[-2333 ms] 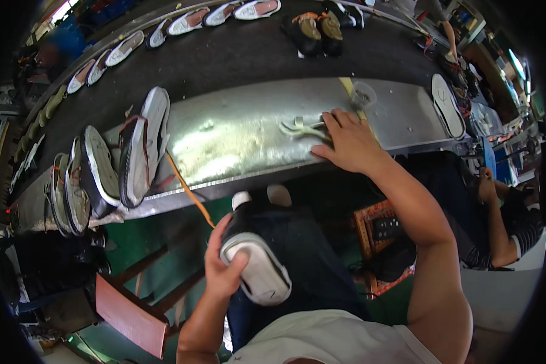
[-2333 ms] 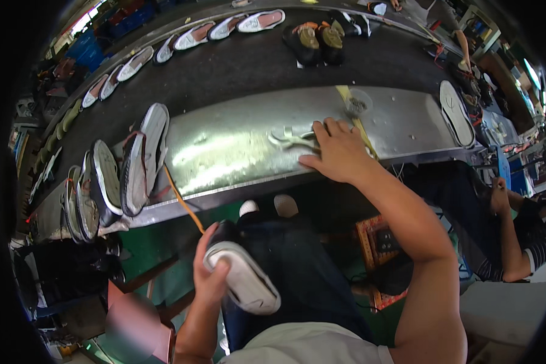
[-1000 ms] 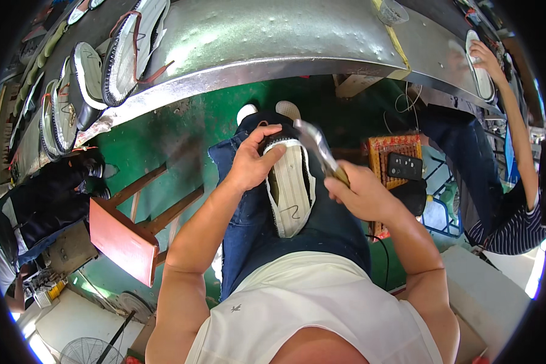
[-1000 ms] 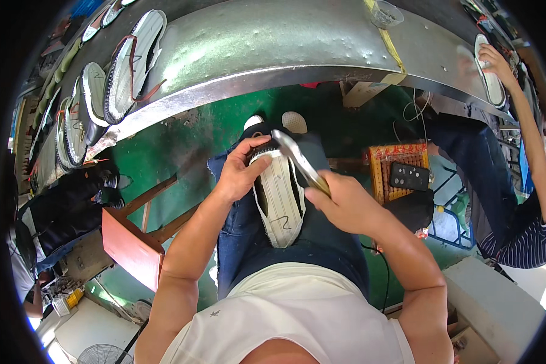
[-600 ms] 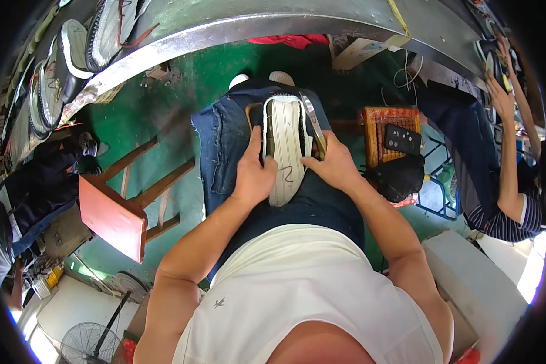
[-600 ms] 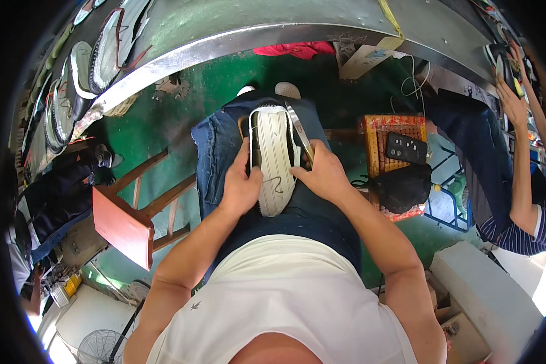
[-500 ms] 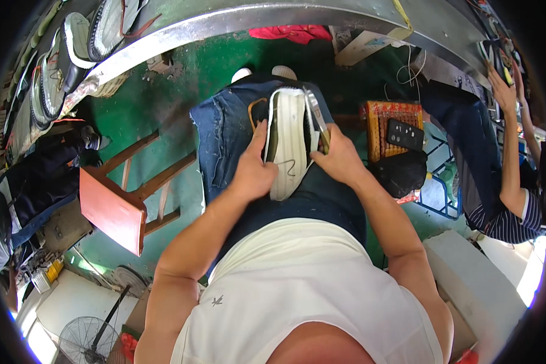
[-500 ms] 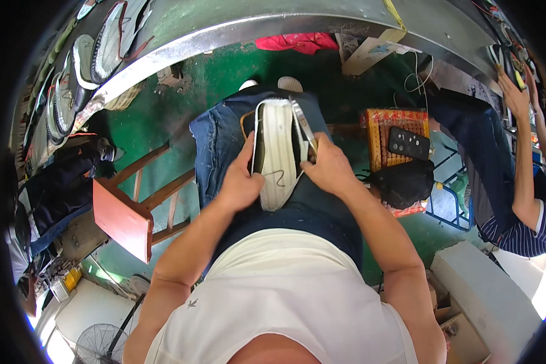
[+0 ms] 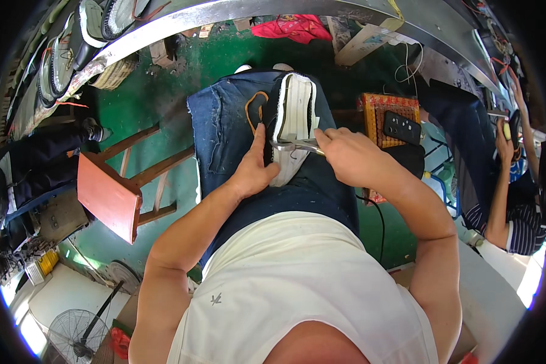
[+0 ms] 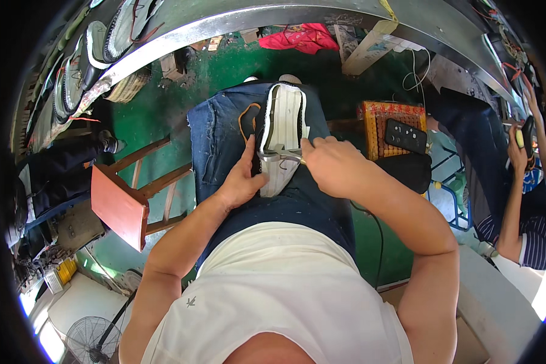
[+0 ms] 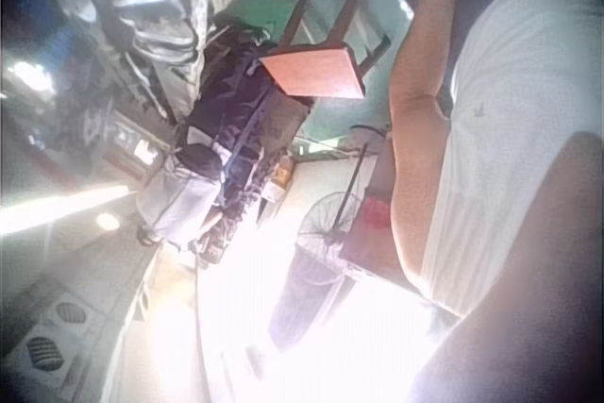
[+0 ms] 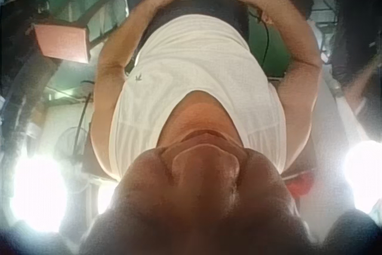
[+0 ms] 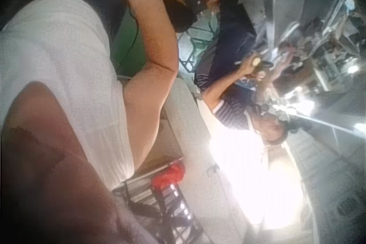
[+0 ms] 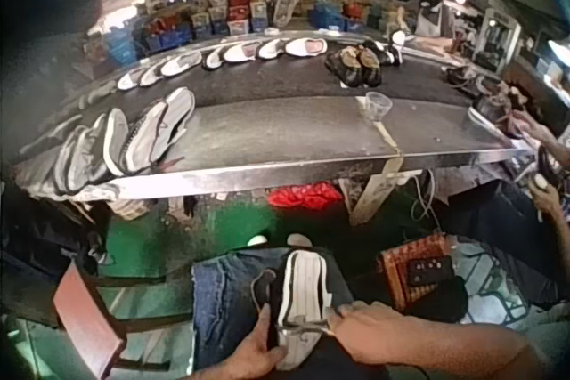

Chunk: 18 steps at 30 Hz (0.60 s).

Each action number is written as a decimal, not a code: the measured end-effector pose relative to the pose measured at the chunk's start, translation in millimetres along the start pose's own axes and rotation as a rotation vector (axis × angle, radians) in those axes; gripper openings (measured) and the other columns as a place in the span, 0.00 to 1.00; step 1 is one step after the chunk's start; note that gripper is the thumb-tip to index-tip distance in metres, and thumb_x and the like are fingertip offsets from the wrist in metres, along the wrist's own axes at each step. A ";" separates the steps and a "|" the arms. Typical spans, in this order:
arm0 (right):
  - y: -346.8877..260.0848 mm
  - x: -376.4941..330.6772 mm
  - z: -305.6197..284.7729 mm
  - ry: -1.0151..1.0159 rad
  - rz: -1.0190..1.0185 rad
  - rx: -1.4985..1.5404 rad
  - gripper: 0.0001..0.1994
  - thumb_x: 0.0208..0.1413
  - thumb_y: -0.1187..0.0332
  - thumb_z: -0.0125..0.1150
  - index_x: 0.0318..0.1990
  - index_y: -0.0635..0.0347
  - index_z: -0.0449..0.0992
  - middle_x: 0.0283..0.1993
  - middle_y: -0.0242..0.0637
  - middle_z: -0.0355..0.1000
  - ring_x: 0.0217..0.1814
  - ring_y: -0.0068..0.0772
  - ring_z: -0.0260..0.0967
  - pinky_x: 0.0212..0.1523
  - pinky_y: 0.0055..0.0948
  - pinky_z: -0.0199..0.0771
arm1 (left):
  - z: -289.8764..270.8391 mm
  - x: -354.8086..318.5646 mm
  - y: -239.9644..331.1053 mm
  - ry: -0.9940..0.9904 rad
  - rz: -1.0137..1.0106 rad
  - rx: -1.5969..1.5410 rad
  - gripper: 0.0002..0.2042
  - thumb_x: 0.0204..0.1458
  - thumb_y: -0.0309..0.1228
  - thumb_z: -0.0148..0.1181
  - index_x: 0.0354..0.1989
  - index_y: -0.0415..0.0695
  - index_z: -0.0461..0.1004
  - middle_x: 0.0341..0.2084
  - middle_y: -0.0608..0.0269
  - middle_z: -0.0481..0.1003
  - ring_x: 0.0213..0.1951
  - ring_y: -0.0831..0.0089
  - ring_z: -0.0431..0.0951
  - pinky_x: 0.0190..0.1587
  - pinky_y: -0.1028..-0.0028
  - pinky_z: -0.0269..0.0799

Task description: Assembling and lasting shoes on a factory production line.

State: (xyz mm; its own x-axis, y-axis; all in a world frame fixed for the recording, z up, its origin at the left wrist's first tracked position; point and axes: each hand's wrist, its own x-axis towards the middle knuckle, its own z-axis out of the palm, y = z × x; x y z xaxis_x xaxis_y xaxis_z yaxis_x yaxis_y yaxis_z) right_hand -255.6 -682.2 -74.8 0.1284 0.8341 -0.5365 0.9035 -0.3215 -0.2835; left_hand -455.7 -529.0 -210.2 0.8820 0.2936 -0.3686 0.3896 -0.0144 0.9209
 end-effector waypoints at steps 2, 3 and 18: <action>-1.1 10.0 -8.9 -0.062 -0.040 -0.030 0.20 0.55 0.74 0.61 0.55 0.68 0.70 0.44 0.50 0.74 0.47 0.54 0.74 0.46 0.46 0.75 | 2.1 1.7 7.6 0.035 -0.058 -0.376 0.42 0.60 0.34 0.55 0.76 0.34 0.36 0.72 0.45 0.56 0.72 0.61 0.57 0.72 0.69 0.52; -2.2 13.7 -12.0 -0.125 -0.078 -0.057 0.17 0.54 0.74 0.61 0.51 0.66 0.72 0.40 0.48 0.74 0.42 0.53 0.75 0.42 0.47 0.75 | 2.1 2.2 17.8 0.066 -0.116 -0.752 0.38 0.64 0.42 0.50 0.76 0.32 0.41 0.72 0.43 0.56 0.73 0.59 0.55 0.72 0.70 0.52; 24.3 39.1 19.6 0.524 -0.084 -0.079 0.24 0.54 0.77 0.58 0.60 0.73 0.67 0.45 0.51 0.73 0.48 0.56 0.73 0.48 0.46 0.76 | 23.1 36.0 3.3 0.546 0.305 0.365 0.26 0.69 0.38 0.40 0.70 0.34 0.59 0.67 0.32 0.59 0.64 0.39 0.67 0.67 0.61 0.63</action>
State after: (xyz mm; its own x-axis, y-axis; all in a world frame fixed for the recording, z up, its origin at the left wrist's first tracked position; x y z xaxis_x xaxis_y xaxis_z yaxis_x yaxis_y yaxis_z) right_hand -236.6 -666.3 -118.2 0.2228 0.9740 -0.0398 0.9450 -0.2258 -0.2367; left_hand -416.6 -540.5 -223.3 0.7445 0.6599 0.1017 0.2956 -0.4623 0.8360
